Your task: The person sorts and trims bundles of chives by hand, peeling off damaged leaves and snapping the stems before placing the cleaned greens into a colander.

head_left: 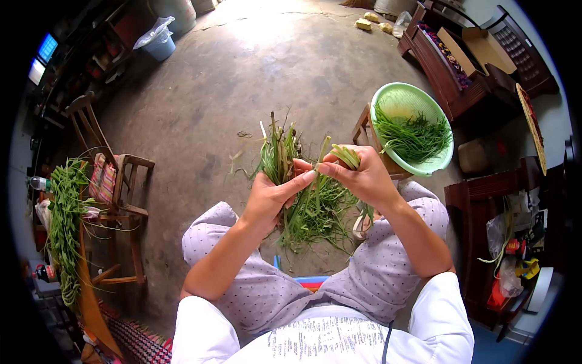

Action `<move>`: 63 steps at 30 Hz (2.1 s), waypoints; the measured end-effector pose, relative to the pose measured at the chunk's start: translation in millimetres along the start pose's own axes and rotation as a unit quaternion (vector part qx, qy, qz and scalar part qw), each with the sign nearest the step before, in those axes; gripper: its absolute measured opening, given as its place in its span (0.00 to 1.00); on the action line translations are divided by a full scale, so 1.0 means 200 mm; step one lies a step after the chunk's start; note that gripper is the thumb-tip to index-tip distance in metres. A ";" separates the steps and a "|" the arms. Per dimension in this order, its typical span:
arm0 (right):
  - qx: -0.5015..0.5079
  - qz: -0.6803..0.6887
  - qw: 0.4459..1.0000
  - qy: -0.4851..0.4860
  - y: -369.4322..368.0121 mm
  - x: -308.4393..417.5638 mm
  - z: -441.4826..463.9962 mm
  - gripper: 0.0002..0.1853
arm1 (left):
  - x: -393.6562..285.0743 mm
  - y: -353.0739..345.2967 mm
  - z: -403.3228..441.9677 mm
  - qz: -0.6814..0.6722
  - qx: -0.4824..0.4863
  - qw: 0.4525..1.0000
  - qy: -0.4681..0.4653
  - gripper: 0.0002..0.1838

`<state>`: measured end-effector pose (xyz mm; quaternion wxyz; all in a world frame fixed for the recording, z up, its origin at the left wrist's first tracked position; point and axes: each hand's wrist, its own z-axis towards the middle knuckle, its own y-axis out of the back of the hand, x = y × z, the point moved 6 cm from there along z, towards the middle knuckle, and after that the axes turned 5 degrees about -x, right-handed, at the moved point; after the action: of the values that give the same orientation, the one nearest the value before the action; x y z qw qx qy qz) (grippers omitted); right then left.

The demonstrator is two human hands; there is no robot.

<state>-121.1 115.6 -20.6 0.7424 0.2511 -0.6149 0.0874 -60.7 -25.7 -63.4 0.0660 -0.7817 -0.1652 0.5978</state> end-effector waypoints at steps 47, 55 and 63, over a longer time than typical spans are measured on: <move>-0.083 -0.271 0.955 0.084 0.20 0.09 0.00 0.08 | 0.02 0.02 -0.05 -0.059 0.103 0.982 0.146 0.15; 0.048 0.114 0.991 -0.060 0.01 0.03 -0.03 0.13 | 0.06 -0.05 -0.05 -0.015 0.104 0.987 0.120 0.16; -0.007 0.289 0.938 -0.191 0.11 -0.07 0.01 0.14 | 0.03 -0.07 -0.04 -0.004 0.118 0.982 0.149 0.15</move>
<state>-135.7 136.5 -28.0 0.5554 0.0689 -0.7919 0.2442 -54.5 -9.6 -62.9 0.1840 -0.8481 -0.0848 0.4896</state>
